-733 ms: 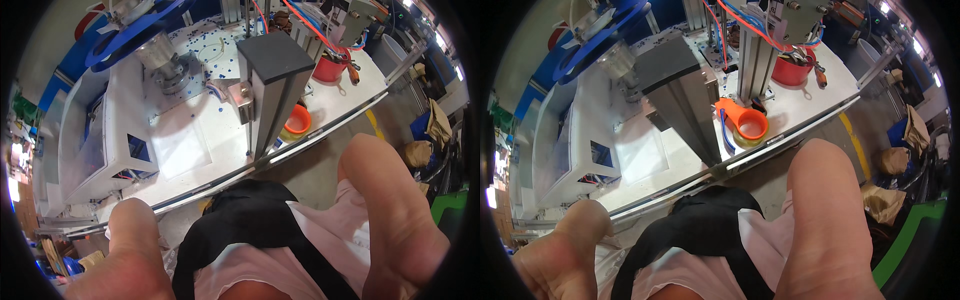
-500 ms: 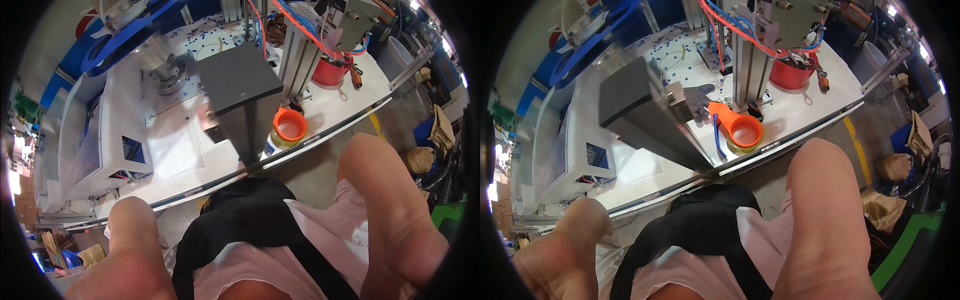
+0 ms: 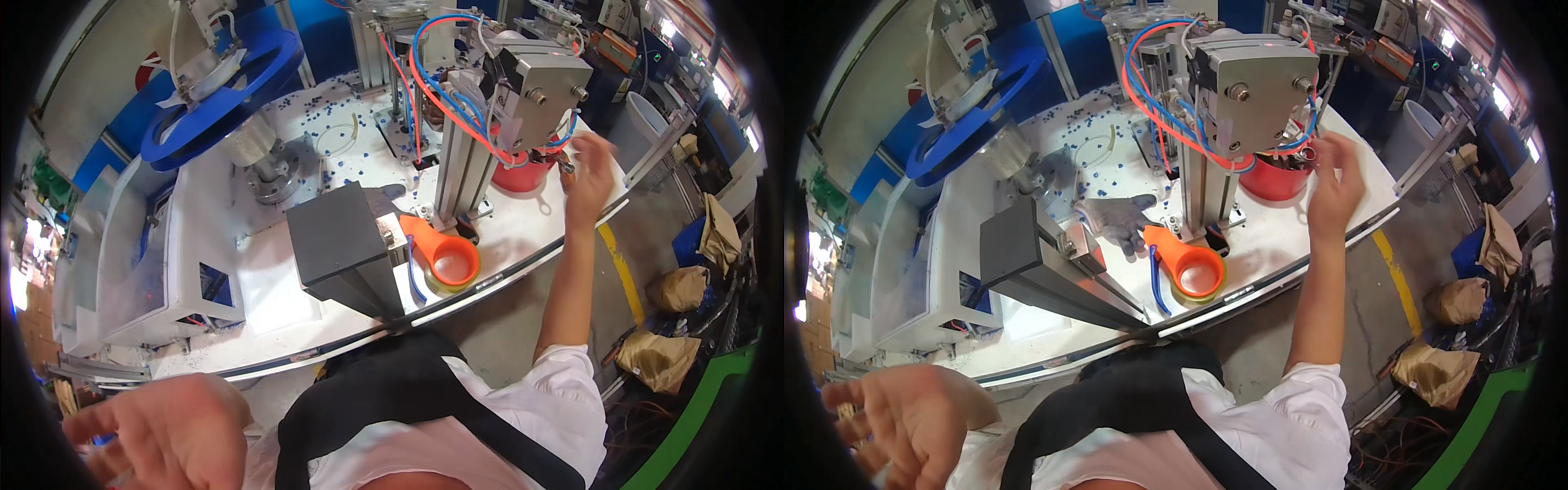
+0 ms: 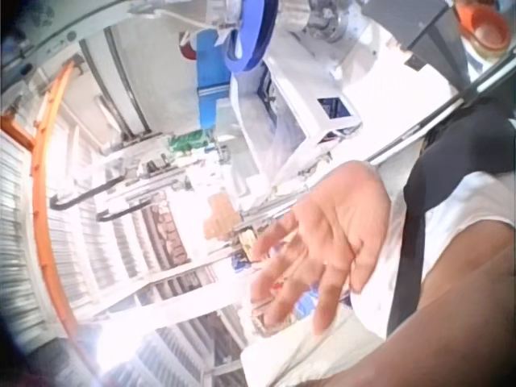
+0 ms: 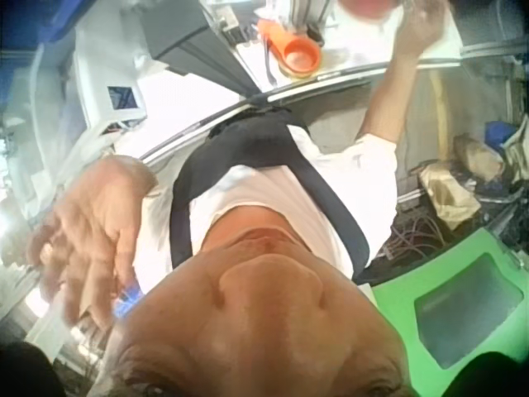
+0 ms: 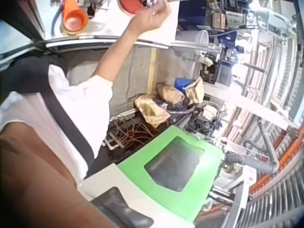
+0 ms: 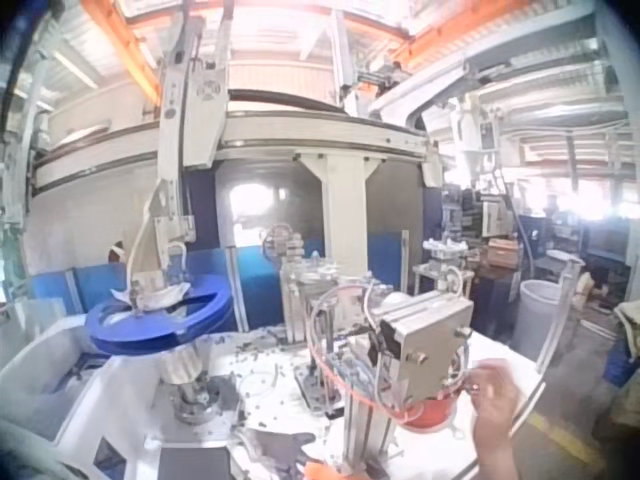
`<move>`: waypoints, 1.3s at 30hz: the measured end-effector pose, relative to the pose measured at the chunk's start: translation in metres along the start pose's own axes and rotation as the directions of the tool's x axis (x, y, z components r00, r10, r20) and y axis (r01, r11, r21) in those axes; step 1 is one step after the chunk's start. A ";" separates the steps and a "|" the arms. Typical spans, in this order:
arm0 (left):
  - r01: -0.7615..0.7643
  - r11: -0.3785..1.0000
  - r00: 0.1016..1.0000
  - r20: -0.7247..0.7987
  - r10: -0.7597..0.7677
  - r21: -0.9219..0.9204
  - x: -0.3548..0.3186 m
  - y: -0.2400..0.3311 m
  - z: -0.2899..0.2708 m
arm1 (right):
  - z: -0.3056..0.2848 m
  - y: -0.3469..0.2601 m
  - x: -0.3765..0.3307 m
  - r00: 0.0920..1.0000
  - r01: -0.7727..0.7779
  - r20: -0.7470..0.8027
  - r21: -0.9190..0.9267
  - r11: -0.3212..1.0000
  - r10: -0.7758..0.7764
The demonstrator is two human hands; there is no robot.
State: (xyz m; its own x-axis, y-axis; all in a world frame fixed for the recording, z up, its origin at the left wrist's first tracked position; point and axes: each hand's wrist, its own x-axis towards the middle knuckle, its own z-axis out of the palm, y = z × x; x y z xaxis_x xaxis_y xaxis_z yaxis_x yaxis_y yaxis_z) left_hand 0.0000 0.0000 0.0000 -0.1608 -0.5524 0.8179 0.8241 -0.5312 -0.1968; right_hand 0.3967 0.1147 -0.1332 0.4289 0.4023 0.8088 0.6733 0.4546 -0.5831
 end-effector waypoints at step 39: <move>0.617 0.744 -0.543 0.823 0.167 0.256 -0.072 -0.303 -0.051 | 0.168 -0.303 -0.185 0.791 -0.573 0.600 0.654 0.494 0.123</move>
State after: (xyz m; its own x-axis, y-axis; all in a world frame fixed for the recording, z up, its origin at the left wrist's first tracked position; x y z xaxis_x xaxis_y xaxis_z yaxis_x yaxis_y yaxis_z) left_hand -0.2654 0.1681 -0.0270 0.6717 0.7401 -0.0316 0.6533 -0.5717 0.4964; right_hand 0.0122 0.0367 -0.1190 0.0606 0.8504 0.5226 -0.3075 0.5140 -0.8008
